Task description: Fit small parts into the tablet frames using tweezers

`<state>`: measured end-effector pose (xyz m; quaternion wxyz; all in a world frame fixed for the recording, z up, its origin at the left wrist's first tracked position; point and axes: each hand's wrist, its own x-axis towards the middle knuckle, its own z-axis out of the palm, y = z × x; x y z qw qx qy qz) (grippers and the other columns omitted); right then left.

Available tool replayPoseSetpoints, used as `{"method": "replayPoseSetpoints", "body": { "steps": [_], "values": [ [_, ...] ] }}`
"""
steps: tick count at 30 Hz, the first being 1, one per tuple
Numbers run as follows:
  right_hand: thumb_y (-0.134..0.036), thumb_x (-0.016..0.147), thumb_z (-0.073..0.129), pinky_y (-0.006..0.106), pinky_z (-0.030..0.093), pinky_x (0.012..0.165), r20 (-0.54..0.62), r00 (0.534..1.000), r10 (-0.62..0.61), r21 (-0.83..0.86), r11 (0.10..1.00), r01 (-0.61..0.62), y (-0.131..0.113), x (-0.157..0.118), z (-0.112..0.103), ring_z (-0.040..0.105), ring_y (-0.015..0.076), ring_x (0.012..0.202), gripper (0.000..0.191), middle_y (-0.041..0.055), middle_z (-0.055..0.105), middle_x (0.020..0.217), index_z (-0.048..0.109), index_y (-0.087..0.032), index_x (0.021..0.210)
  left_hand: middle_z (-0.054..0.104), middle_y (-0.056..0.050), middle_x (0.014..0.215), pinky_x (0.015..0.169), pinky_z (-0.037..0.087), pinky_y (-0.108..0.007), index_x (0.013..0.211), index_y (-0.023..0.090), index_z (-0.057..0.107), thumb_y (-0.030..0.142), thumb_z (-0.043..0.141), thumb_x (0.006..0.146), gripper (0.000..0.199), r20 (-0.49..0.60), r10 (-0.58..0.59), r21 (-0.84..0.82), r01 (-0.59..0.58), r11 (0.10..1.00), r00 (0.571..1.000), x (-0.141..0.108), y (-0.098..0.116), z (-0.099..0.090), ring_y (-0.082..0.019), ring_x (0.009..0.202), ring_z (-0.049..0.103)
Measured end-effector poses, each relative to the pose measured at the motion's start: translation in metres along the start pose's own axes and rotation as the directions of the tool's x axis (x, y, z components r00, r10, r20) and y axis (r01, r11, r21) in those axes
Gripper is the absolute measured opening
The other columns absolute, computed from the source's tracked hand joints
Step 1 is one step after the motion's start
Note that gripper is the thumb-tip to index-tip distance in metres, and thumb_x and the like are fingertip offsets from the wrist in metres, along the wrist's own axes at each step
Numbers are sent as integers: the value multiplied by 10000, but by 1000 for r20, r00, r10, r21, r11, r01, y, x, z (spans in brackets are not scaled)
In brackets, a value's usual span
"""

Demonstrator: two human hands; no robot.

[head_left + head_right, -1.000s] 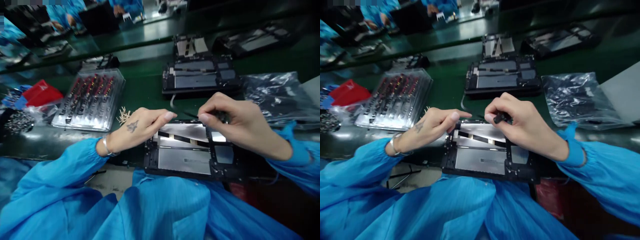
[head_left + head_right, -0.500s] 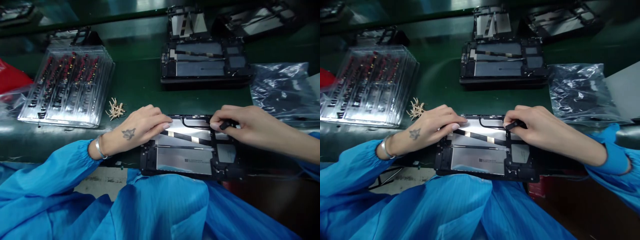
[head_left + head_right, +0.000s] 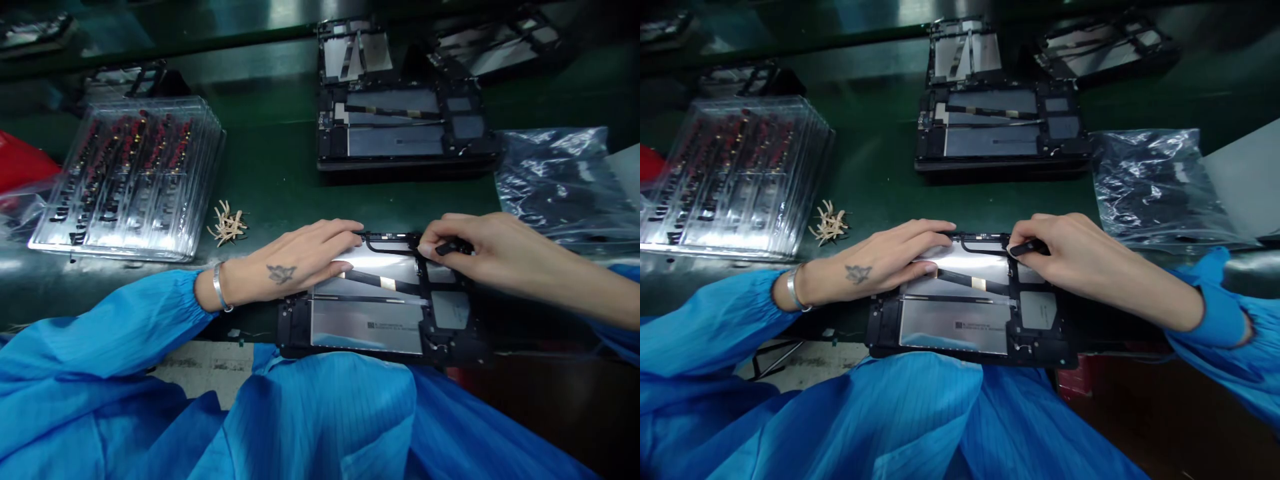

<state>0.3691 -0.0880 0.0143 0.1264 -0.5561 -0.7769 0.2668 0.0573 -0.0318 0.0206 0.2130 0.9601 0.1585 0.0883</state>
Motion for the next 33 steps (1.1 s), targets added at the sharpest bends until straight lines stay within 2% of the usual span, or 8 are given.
{"method": "replayPoseSetpoints", "body": {
  "steps": [6,17,26,29,33],
  "values": [
    [-328,811,622,320,353,526,-10,1000,-9,11,1000,9,-3,4,-1,537,167,527,98,13,666,746,691,-266,778,460,-184,1582,1159,476,-449,1345,126,535,315,396,1099,340,31,45,48,-46,998,999,3,2,-2,-271,1424,505],
    [-354,830,641,317,346,528,-13,999,-48,40,998,49,-2,8,0,549,176,549,129,23,671,707,691,-257,760,468,-151,1586,1093,522,-459,1277,127,569,304,357,1104,326,86,74,127,-85,988,994,9,-1,4,-284,1370,521],
    [-405,855,542,311,390,543,66,998,4,-73,997,1,-8,7,-6,584,179,564,226,21,686,737,690,-239,812,491,-149,1568,1048,560,-437,1266,121,570,311,334,1110,341,93,92,167,-107,980,991,10,-3,4,-278,1338,538],
    [-432,855,541,314,397,561,61,998,30,-78,997,-25,-9,8,-6,600,189,590,251,22,682,729,680,-235,788,503,-147,1560,1043,567,-438,1270,118,574,315,331,1111,351,86,100,170,-113,979,991,10,-5,5,-284,1343,542],
    [-470,864,547,307,402,571,40,999,6,-45,999,-4,-8,9,-4,614,186,608,283,16,686,727,678,-233,779,522,-150,1544,1081,551,-438,1300,117,566,292,349,1107,340,71,126,162,-136,977,989,10,-8,5,-281,1370,537]
  ]
}}
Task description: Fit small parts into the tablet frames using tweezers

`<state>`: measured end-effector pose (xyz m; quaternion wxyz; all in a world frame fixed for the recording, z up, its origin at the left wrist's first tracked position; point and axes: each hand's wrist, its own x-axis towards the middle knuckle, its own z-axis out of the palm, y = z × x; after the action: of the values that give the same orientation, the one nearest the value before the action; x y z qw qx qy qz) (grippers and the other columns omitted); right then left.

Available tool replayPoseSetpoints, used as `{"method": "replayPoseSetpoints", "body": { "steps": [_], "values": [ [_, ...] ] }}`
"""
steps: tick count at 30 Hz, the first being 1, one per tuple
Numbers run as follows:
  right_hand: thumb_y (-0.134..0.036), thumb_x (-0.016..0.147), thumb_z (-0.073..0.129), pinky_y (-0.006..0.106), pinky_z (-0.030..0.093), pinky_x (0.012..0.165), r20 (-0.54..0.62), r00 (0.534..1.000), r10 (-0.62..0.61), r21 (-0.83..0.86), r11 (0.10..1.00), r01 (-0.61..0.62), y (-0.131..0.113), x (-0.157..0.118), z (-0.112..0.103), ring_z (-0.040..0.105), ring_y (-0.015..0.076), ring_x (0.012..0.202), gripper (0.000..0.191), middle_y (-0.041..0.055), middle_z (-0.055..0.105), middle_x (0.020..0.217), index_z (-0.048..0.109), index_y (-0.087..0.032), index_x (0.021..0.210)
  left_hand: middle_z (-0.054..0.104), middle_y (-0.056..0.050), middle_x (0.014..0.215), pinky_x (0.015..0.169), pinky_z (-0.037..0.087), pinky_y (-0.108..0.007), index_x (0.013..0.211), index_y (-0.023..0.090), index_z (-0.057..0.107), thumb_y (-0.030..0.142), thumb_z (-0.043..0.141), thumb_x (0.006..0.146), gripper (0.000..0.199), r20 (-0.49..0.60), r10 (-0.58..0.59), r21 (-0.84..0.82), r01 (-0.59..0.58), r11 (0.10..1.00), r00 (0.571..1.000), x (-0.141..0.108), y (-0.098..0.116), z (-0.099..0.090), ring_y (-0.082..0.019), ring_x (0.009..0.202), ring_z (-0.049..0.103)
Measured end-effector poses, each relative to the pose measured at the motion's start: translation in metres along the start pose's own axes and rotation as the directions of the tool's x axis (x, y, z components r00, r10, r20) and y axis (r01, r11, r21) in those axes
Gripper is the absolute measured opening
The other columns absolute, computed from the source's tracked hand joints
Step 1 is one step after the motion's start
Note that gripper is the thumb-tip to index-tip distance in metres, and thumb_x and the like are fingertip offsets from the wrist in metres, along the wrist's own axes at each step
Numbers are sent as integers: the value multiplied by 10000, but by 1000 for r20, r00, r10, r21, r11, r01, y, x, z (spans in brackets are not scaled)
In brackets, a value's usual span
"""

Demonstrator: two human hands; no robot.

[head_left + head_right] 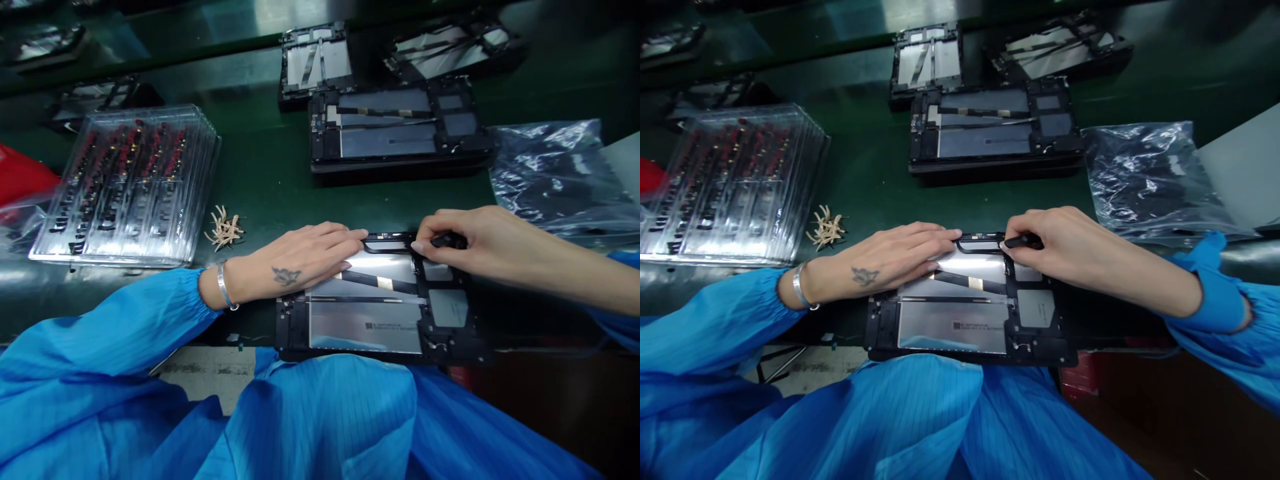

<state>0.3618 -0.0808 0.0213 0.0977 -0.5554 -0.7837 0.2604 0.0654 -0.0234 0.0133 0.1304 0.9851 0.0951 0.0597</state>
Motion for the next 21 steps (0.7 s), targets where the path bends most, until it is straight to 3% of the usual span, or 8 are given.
{"method": "replayPoseSetpoints", "body": {
  "steps": [13,21],
  "values": [
    [-414,875,521,296,358,600,24,999,46,-114,993,-43,-10,3,0,579,172,630,262,31,673,759,662,-213,783,528,-151,1543,1096,544,-416,1462,95,474,181,390,1077,404,13,97,169,-98,981,995,0,-5,-4,-272,1360,560],
    [-416,875,484,305,340,632,65,992,109,-181,979,-96,-15,3,-1,569,196,691,273,62,646,831,661,-211,839,517,-139,1556,1078,545,-420,1486,76,449,131,451,1043,446,-6,134,270,-128,954,991,-3,-8,5,-296,1340,560]
  ]
}}
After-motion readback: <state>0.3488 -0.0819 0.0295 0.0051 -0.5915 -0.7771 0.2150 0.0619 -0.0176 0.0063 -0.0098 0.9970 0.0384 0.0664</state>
